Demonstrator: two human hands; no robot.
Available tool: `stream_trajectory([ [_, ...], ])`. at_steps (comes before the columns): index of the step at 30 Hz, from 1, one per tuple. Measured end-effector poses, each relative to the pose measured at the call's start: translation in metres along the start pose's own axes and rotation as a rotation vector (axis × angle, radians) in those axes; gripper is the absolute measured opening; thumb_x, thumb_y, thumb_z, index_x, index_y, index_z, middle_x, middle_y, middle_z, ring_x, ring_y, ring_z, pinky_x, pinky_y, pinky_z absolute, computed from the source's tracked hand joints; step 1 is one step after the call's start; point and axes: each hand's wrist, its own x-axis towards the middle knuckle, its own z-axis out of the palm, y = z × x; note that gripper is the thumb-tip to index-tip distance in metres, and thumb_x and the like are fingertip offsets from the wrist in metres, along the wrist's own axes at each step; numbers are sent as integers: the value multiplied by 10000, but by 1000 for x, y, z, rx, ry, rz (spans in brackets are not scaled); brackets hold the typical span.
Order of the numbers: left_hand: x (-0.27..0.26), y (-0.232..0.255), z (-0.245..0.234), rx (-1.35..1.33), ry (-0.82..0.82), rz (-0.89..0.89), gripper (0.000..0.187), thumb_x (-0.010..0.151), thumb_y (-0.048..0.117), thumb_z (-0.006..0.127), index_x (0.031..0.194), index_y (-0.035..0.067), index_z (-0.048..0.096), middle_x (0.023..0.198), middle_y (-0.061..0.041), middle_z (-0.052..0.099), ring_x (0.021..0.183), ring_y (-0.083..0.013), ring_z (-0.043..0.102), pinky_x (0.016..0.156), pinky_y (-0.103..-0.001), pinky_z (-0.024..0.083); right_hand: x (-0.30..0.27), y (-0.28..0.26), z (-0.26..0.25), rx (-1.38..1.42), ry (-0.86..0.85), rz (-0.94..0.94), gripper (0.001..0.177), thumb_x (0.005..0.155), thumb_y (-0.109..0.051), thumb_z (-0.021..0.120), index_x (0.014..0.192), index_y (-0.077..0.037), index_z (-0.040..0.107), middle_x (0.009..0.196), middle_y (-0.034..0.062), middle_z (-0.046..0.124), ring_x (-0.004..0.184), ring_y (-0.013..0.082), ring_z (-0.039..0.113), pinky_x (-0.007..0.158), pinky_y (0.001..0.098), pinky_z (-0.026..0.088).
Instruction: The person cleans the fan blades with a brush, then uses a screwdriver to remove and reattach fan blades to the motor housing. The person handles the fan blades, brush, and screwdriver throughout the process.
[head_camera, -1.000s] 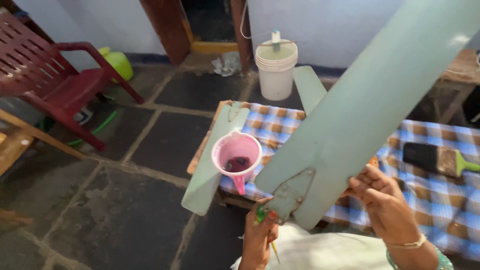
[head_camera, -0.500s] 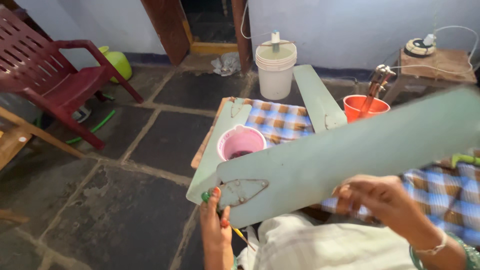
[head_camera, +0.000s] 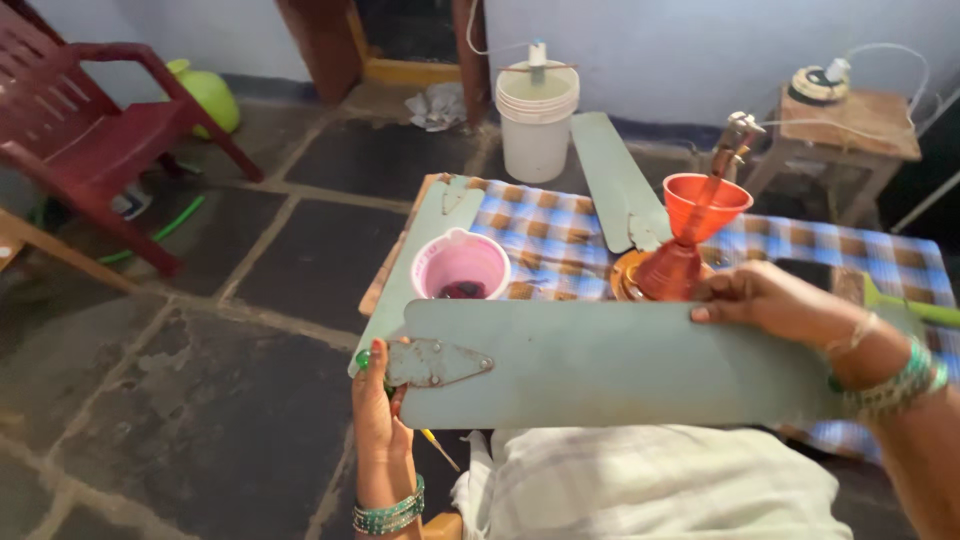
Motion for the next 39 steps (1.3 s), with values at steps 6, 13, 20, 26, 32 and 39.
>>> stream_trajectory([
  [6,25,3,-33,-225,176,-118,657,911,714,490,1196,142,638,742,-35,581,391,-48,266,361,-204,197,27,41,52,362,179,99,249,962,-139,750,1011,104,721,834,53,657,698,134,590,587,330,499],
  [13,14,-16,-48,-81,46,-291,491,929,511,555,1392,348,557,786,-22,615,412,-41,303,377,-194,216,92,-9,137,700,238,117,186,955,-148,648,1063,-3,690,882,36,706,732,119,653,657,294,542],
  [20,3,-32,-74,217,-357,-307,683,1047,581,644,1309,-46,570,860,-67,557,480,-57,420,400,-201,328,191,-49,262,1006,252,22,152,977,-125,627,1079,-21,668,914,31,700,807,141,652,762,305,553],
  [26,6,-7,-111,161,-188,-248,731,784,292,827,1387,-19,556,1247,-151,692,1164,-270,635,998,-398,491,251,-81,342,1106,277,-54,148,1005,-117,617,1102,-16,663,947,37,690,841,143,634,777,289,533],
  [32,74,42,-153,337,2,-338,673,780,172,748,1405,-21,590,1211,-181,736,1089,-291,693,939,-379,532,255,-97,337,567,335,-104,380,930,-35,596,1300,-118,603,1147,51,679,954,156,662,751,297,562],
  [39,164,36,-175,351,-81,-434,663,777,164,738,1404,1,596,1218,-159,728,1095,-248,707,922,-361,554,218,-58,248,549,586,-154,431,878,91,521,1293,8,605,1134,143,703,901,188,702,738,323,594],
])
